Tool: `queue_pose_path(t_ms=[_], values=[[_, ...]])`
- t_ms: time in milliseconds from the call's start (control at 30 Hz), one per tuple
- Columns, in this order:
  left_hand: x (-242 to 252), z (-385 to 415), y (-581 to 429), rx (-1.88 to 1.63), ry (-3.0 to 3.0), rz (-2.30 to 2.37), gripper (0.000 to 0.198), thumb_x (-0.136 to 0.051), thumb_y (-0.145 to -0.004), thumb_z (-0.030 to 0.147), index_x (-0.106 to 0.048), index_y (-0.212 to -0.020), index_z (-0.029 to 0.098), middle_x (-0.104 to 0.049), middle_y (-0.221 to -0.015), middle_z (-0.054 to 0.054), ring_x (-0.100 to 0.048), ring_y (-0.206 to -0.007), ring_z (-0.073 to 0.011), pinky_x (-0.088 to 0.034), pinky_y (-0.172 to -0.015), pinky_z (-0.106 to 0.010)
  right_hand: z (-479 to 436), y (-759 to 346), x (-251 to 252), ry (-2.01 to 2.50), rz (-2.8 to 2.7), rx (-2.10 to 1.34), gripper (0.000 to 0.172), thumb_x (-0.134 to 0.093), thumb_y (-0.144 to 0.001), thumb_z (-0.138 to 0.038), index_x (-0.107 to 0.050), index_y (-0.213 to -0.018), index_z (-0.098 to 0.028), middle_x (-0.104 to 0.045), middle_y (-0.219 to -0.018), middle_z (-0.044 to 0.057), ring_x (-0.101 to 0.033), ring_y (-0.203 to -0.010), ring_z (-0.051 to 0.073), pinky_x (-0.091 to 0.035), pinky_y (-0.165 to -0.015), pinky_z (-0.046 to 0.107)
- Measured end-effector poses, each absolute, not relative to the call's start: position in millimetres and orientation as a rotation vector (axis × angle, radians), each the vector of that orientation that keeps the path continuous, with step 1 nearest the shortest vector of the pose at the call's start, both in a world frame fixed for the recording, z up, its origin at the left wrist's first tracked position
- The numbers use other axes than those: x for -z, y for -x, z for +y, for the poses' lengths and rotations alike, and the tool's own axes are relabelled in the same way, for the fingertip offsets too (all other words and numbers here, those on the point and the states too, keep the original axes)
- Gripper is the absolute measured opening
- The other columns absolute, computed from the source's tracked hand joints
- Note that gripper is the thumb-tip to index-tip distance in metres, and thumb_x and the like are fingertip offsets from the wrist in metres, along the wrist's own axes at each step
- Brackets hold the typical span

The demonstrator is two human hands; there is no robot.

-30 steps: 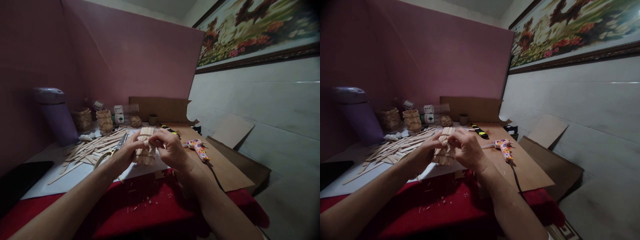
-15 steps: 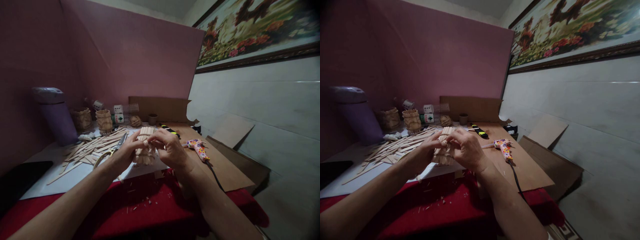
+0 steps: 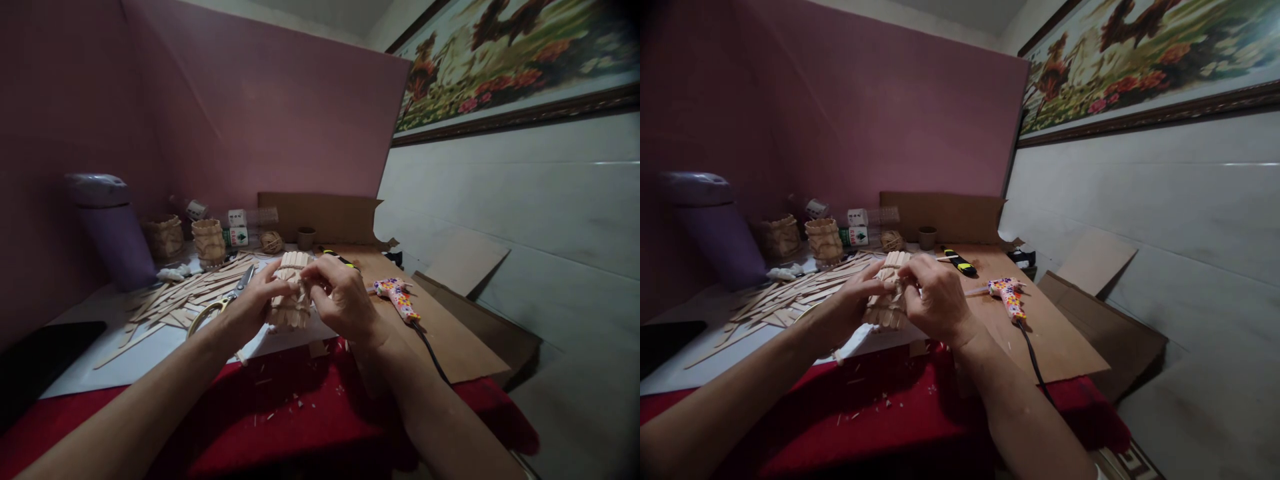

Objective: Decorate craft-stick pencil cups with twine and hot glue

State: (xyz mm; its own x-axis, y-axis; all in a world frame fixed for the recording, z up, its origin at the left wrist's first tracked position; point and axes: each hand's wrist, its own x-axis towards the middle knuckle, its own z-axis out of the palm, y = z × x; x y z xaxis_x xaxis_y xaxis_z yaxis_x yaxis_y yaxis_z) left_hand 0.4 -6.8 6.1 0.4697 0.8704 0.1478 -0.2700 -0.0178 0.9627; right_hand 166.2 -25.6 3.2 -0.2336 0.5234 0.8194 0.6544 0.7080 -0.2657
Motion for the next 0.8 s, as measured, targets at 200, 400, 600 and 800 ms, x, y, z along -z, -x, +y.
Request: queue_pose_path(t_ms=[200,400,600,800], values=[[-7.4,-6.9,0.0,-0.997,-1.241,0.614,0.049,-0.066,-0.07,0.017,-0.059,-0.118,0.019,-0.067,-0.101,-0.007,-0.064,-0.079,-0.0192,-0.051,-0.059,-0.026,-26.6,-165.1,-5.2,0.925,-1.844,0.075,0.016,-0.053,-0.081,-0.007,-0.063,-0.087,-0.019,-0.065,-0.081,0.003,-0.056,-0.072,0.016,-0.042,-0.065,0.029],[-8.3,-6.2,0.6,-1.017,-1.195,0.604,0.043,-0.065,-0.071,0.015,-0.06,-0.113,0.019,-0.067,-0.093,-0.005,-0.061,-0.072,-0.0156,-0.05,-0.058,-0.024,-25.6,-164.1,-7.1,0.911,-1.832,-0.165,0.004,-0.061,-0.088,-0.019,-0.065,-0.088,-0.019,-0.066,-0.082,0.003,-0.058,-0.076,0.015,-0.044,-0.068,0.028],[-9.1,-6.2,0.5,-1.034,-1.182,0.614,0.033,-0.066,-0.07,0.016,-0.062,-0.103,0.018,-0.066,-0.087,-0.005,-0.06,-0.069,-0.0149,-0.048,-0.056,-0.022,-24.7,-166.5,-7.2,0.908,-1.867,-0.22,0.007,-0.067,-0.084,-0.013,-0.067,-0.089,-0.018,-0.067,-0.083,0.002,-0.058,-0.076,0.015,-0.044,-0.07,0.029],[-7.9,-5.7,-0.1,-1.064,-1.163,0.635,0.036,-0.067,-0.065,0.014,-0.062,-0.1,0.017,-0.065,-0.084,-0.003,-0.059,-0.069,-0.0146,-0.048,-0.056,-0.023,-26.0,-167.9,-8.7,0.906,-1.934,-0.039,0.012,-0.061,-0.086,-0.007,-0.067,-0.087,-0.016,-0.066,-0.083,0.003,-0.057,-0.075,0.014,-0.042,-0.071,0.029]])
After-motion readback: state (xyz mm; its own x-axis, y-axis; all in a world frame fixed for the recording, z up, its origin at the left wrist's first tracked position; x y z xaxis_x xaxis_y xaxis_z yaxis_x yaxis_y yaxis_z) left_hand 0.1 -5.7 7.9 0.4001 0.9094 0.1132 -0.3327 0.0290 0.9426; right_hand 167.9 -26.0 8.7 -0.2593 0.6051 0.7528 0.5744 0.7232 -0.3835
